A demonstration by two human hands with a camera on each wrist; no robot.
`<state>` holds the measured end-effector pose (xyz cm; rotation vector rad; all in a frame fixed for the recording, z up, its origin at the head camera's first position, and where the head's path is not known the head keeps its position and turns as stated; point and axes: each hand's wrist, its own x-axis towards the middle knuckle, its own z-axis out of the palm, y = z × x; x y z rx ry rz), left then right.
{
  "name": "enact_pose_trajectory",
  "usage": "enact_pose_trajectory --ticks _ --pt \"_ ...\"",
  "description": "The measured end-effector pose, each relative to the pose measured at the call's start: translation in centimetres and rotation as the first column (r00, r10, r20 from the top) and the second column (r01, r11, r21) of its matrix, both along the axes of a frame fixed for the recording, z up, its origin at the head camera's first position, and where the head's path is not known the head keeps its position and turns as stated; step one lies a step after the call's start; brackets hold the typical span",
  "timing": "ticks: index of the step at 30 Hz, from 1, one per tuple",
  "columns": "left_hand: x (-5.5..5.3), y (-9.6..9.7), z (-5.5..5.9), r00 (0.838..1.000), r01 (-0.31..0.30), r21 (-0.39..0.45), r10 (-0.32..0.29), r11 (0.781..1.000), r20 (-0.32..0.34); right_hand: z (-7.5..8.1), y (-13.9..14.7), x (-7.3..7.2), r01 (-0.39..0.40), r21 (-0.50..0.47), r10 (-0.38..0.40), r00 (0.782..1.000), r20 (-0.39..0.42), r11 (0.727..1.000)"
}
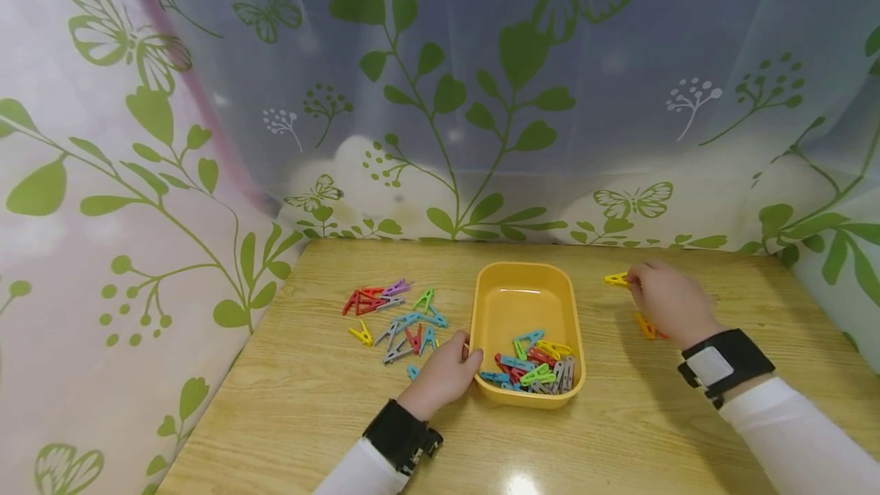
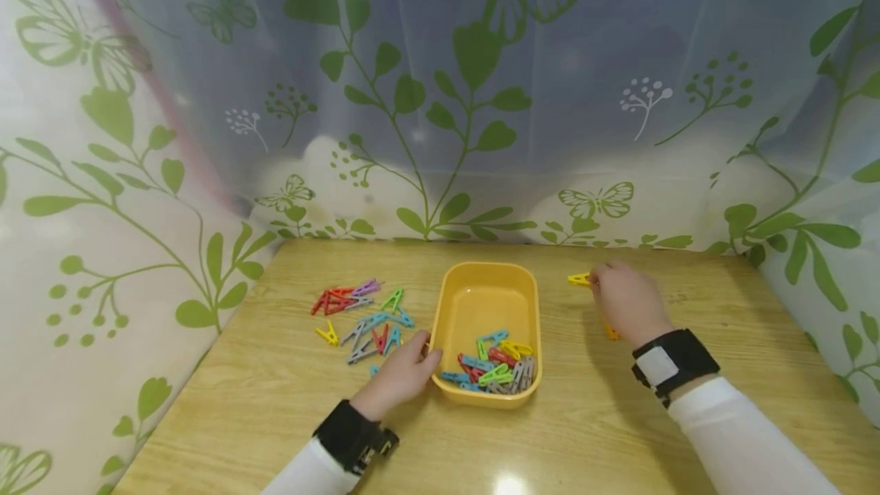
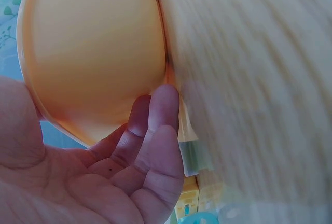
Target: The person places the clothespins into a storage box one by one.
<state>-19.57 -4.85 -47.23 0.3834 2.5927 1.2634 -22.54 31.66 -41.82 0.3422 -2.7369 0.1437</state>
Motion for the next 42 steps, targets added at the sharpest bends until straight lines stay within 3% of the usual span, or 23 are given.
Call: enact_pose_trajectory --ticks 4,8,18,30,42 --pt "0.0 0.0 0.0 1.000 0.002 0.000 -0.002 1.000 0.003 0.6 -2.4 1.0 -0.095 0.012 0.096 0.992 -0.076 0.995" --pt "0.1 0.1 0.2 1.000 -0.003 0.004 0.003 1.000 0.004 0.9 -4.9 2.2 -0.168 0.029 0.170 0.980 -0.101 0.985" --pt "0.3 0.1 0.4 1.000 0.001 0.016 -0.001 1.000 -0.005 0.3 -9.3 4.4 -0.300 0.080 0.303 0.953 -0.026 0.950" --pt "0.3 0.1 0.4 1.000 0.003 0.011 -0.003 1.000 -0.009 -0.8 -10.4 5.6 -0.349 0.115 0.348 0.937 0.028 0.930" --pt "0.3 0.1 0.5 1.000 0.001 0.002 -0.001 1.000 -0.012 -1.5 -10.3 5.5 -0.366 0.122 0.357 0.930 0.091 0.923"
